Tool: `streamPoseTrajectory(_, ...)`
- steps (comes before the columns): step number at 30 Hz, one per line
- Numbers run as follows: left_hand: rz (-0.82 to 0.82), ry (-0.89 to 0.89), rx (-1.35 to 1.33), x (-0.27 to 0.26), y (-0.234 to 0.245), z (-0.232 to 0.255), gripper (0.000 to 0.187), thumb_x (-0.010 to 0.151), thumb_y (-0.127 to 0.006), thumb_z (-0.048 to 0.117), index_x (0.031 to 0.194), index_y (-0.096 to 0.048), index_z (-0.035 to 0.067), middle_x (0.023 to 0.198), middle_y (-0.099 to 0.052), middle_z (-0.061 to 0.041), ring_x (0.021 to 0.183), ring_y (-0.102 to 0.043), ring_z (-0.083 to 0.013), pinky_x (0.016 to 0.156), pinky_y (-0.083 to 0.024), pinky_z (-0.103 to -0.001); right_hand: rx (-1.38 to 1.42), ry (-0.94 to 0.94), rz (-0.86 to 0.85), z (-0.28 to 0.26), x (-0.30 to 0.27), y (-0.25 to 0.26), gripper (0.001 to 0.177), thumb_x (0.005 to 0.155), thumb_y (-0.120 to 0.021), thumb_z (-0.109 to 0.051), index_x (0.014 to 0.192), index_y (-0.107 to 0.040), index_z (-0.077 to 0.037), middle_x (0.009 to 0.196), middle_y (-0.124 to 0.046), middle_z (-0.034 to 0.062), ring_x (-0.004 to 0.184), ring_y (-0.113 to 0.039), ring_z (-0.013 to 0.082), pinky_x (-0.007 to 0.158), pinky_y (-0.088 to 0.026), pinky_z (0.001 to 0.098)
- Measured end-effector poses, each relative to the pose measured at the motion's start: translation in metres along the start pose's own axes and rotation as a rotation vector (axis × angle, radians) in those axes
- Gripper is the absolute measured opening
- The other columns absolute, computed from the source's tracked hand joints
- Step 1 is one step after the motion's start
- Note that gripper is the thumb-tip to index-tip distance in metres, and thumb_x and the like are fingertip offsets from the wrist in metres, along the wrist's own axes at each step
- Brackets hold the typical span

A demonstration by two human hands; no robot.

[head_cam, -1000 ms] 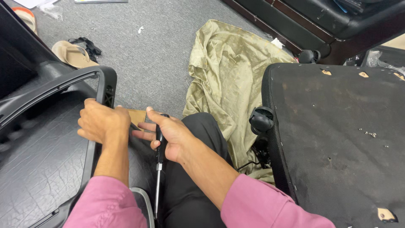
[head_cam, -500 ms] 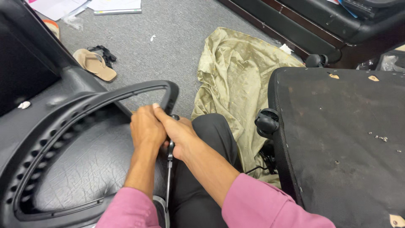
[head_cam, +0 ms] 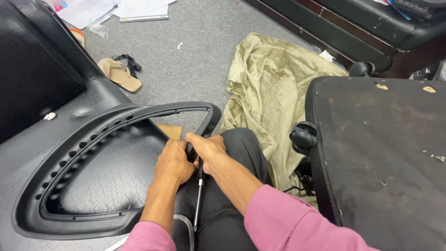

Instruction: The person sits on the floor and assembles a black plastic chair frame. They insert a white rubber seal into the frame's groove, then use a screwdriver to tighten screws into the frame, securing the components together.

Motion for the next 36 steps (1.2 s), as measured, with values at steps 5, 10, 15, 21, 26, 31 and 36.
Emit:
streamPoseTrajectory(5, 0.011, 0.056, -0.115, -0.011, 0.016, 0.017, 0.051, 0.075, -0.082, 0.012, 0.125, -0.068, 0.015, 0.115, -0.072, -0.021, 0.109, -0.069, -0.0386, 0.088, -0.057, -0.050, 0.131, 0.047, -0.087, -0.017, -0.012, 0.006, 0.031, 0.072, -0.081, -0.018, 0.079, -0.066, 0.008, 0.070, -0.064, 0.0156, 0.048, -0.053, 0.0214, 0.038, -0.041, 0.0344)
streamPoseTrajectory(10, 0.146, -0.254, 0.037, -0.020, 0.052, 0.107, 0.038, 0.072, -0.086, 0.016, 0.107, -0.075, 0.010, 0.108, -0.072, -0.022, 0.103, -0.067, -0.0429, 0.085, -0.054, -0.052, 0.372, 0.123, -0.063, -0.056, -0.029, 0.056, 0.027, 0.074, -0.079, -0.020, 0.078, -0.067, 0.004, 0.065, -0.064, 0.0129, 0.043, -0.052, 0.0187, 0.038, -0.040, 0.0330)
streamPoseTrajectory(15, 0.216, -0.499, 0.092, -0.050, 0.075, 0.216, 0.037, 0.068, -0.089, 0.020, 0.103, -0.078, 0.013, 0.094, -0.073, -0.021, 0.095, -0.069, -0.0427, 0.079, -0.053, -0.053, 0.657, 0.295, 0.039, -0.105, -0.053, 0.156, 0.022, 0.073, -0.079, -0.018, 0.076, -0.066, 0.000, 0.064, -0.064, 0.0126, 0.042, -0.050, 0.0178, 0.037, -0.038, 0.0313)
streamPoseTrajectory(21, 0.222, -0.912, 0.024, -0.115, 0.050, 0.340, 0.032, 0.072, -0.086, 0.018, 0.101, -0.077, 0.010, 0.085, -0.074, -0.019, 0.087, -0.070, -0.0410, 0.075, -0.053, -0.052, 0.962, 0.454, 0.206, -0.112, -0.100, 0.323, 0.023, 0.074, -0.081, -0.016, 0.080, -0.062, -0.004, 0.066, -0.061, 0.0080, 0.044, -0.049, 0.0157, 0.037, -0.036, 0.0280)
streamPoseTrajectory(26, 0.080, -1.281, -0.092, -0.186, -0.024, 0.429, 0.032, 0.073, -0.083, 0.012, 0.104, -0.077, 0.010, 0.085, -0.073, -0.019, 0.086, -0.069, -0.0419, 0.075, -0.052, -0.052, 1.167, 0.410, 0.480, -0.041, -0.135, 0.454, 0.027, 0.076, -0.080, -0.016, 0.086, -0.058, -0.005, 0.073, -0.062, 0.0096, 0.048, -0.053, 0.0160, 0.039, -0.037, 0.0247)
streamPoseTrajectory(31, -0.221, -1.340, -0.031, -0.230, -0.102, 0.488, 0.035, 0.074, -0.082, 0.015, 0.109, -0.077, 0.015, 0.088, -0.074, -0.017, 0.089, -0.070, -0.0381, 0.078, -0.053, -0.049, 1.228, 0.330, 0.697, 0.025, -0.169, 0.530, 0.028, 0.077, -0.079, -0.020, 0.090, -0.060, -0.003, 0.077, -0.066, 0.0115, 0.051, -0.063, 0.0203, 0.039, -0.036, 0.0234)
streamPoseTrajectory(36, -0.344, -1.371, 0.055, -0.244, -0.138, 0.514, 0.034, 0.075, -0.083, 0.018, 0.109, -0.078, 0.017, 0.089, -0.074, -0.017, 0.090, -0.071, -0.0365, 0.081, -0.054, -0.047, 1.221, 0.383, 0.811, 0.048, -0.180, 0.563, 0.030, 0.076, -0.080, -0.020, 0.089, -0.062, -0.001, 0.075, -0.065, 0.0116, 0.053, -0.059, 0.0189, 0.039, -0.041, 0.0254)
Point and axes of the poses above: each hand's wrist, its own x-axis towards the middle knuckle, its own y-axis out of the back of the hand, z = x × y, the point moved 10 cm from there along x, towards the middle knuckle
